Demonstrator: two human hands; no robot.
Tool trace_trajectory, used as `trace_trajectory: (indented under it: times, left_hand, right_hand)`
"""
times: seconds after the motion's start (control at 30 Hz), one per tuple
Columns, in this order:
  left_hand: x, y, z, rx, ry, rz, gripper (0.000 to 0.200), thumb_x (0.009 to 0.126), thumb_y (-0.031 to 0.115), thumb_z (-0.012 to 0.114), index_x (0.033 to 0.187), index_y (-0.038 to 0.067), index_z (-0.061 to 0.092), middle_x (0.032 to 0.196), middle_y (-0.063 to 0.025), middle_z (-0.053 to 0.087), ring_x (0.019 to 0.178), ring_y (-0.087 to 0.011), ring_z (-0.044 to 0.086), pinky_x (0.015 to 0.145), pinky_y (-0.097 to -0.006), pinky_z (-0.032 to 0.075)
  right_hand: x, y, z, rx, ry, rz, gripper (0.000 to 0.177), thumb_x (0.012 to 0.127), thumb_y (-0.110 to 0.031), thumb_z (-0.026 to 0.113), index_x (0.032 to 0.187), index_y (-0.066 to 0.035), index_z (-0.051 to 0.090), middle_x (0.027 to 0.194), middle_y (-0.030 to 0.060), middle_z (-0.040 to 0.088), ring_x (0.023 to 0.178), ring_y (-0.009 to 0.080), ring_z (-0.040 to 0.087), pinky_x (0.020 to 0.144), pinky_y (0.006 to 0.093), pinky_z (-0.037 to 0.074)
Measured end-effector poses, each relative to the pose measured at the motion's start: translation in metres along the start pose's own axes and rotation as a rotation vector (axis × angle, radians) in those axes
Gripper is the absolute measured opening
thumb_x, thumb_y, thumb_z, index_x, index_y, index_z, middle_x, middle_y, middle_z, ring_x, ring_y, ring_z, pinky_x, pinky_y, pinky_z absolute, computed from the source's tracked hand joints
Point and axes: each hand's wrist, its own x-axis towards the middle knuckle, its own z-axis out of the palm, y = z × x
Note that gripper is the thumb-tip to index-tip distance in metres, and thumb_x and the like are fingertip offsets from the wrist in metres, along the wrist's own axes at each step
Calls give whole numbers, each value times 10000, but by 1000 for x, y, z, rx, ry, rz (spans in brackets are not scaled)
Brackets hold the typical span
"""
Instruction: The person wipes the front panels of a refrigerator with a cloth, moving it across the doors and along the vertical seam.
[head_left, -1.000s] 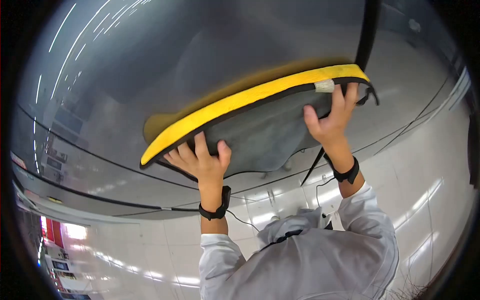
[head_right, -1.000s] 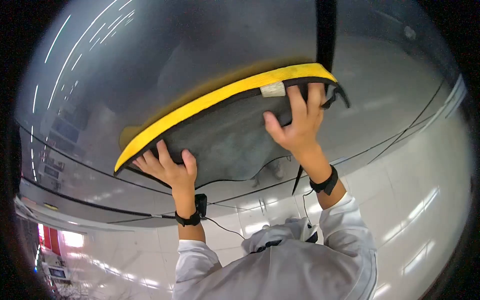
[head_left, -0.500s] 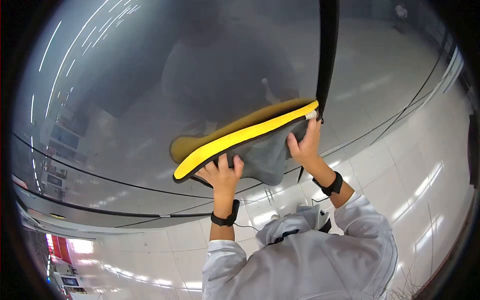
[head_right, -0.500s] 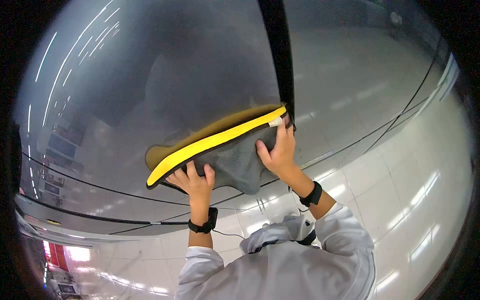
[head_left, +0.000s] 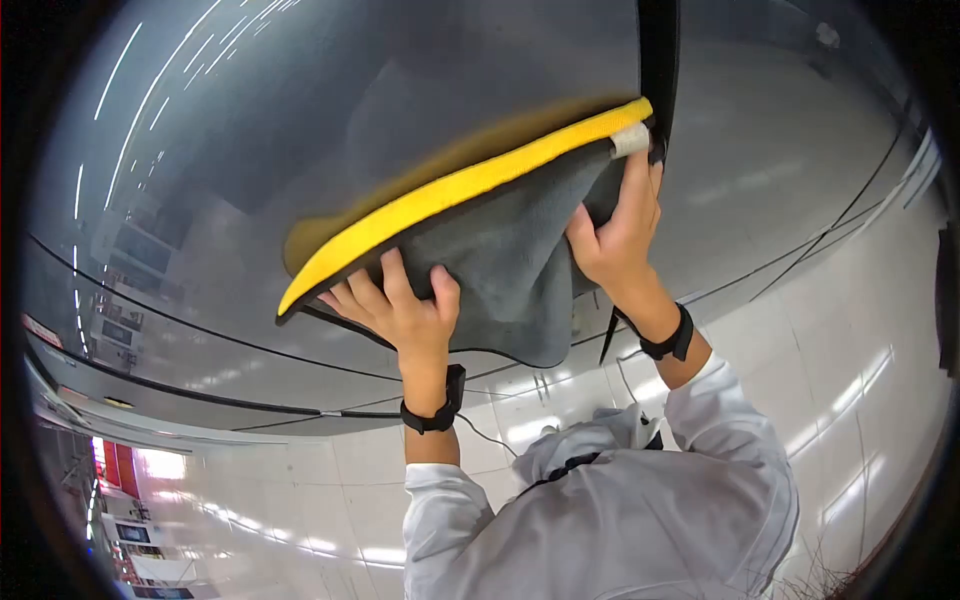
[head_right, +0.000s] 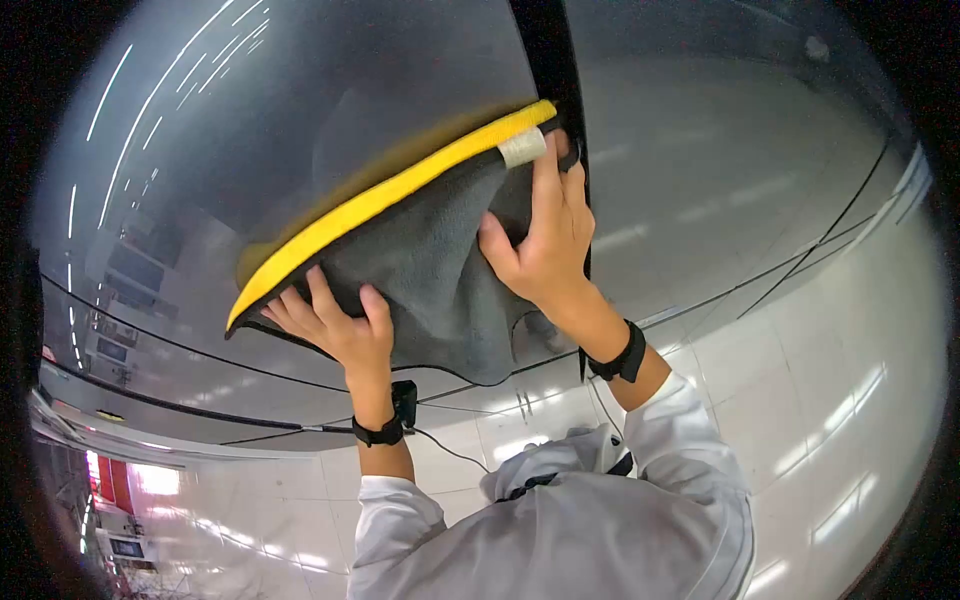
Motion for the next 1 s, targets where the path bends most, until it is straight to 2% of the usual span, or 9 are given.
trace_trajectory:
  times: [0.13,0.2,0.37,0.53,0.6,0.63,0.8,0.87,1.0]
  left_hand:
    - [-41,-3,8,-2,-49,27,491,749,334,448,1125,30,366,1172,-223,276,1145,-454,179,900,-610,116]
    - [-63,5,9,-49,-108,-31,481,758,342,444,1108,26,350,1148,-237,281,1130,-474,166,872,-621,122]
    - [-97,22,14,-105,-157,-44,482,737,314,453,1098,17,337,1157,-242,265,1121,-477,152,869,-612,120]
    - [-77,27,15,-101,-121,-20,481,721,301,453,1097,17,353,1164,-232,264,1132,-469,143,887,-611,97]
    - [-58,28,14,-70,-99,24,467,724,308,450,1086,22,375,1161,-227,265,1147,-463,129,897,-613,85]
    - [-46,30,13,-76,-79,27,453,722,312,457,1068,27,391,1157,-224,268,1160,-462,119,900,-619,77]
    - [0,33,9,-34,-31,41,452,753,324,452,1087,35,356,1200,-243,260,1165,-465,145,913,-618,86]
    - [4,34,7,-15,-51,25,466,759,342,459,1090,32,354,1201,-242,260,1164,-467,146,914,-615,88]
    - [-16,32,11,-47,-59,19,462,763,368,466,1077,40,383,1178,-234,273,1160,-467,135,903,-628,66]
  right_hand:
    - [-37,4,-1,-90,-95,49,775,590,-196,604,1194,123,239,1168,333,317,942,460,412,769,456,377]
    - [-55,11,-2,-50,-140,69,783,574,-194,610,1191,116,240,1174,351,293,978,484,382,800,479,353]
    - [-102,14,-7,-6,-283,218,702,592,-177,591,1156,98,275,1166,354,275,984,491,365,789,475,346]
    - [-85,10,-6,35,-261,212,671,603,-144,582,1135,123,271,1094,344,331,933,469,399,775,464,354]
    - [-66,6,-7,212,-205,312,681,612,-123,572,1145,143,243,1048,338,354,904,463,409,774,462,357]
    - [-60,7,-4,153,-190,276,701,620,-125,571,1165,142,220,1053,342,351,914,467,404,779,463,357]
    - [1,-5,-7,252,-173,236,761,610,-136,583,1209,115,187,1119,316,337,1001,473,355,840,458,325]
    - [9,-7,-3,166,-133,184,783,604,-166,591,1213,112,183,1115,309,346,978,472,370,819,468,335]
    - [-22,1,1,133,-161,197,693,609,-220,582,1155,87,286,1047,284,409,872,437,438,741,461,371]
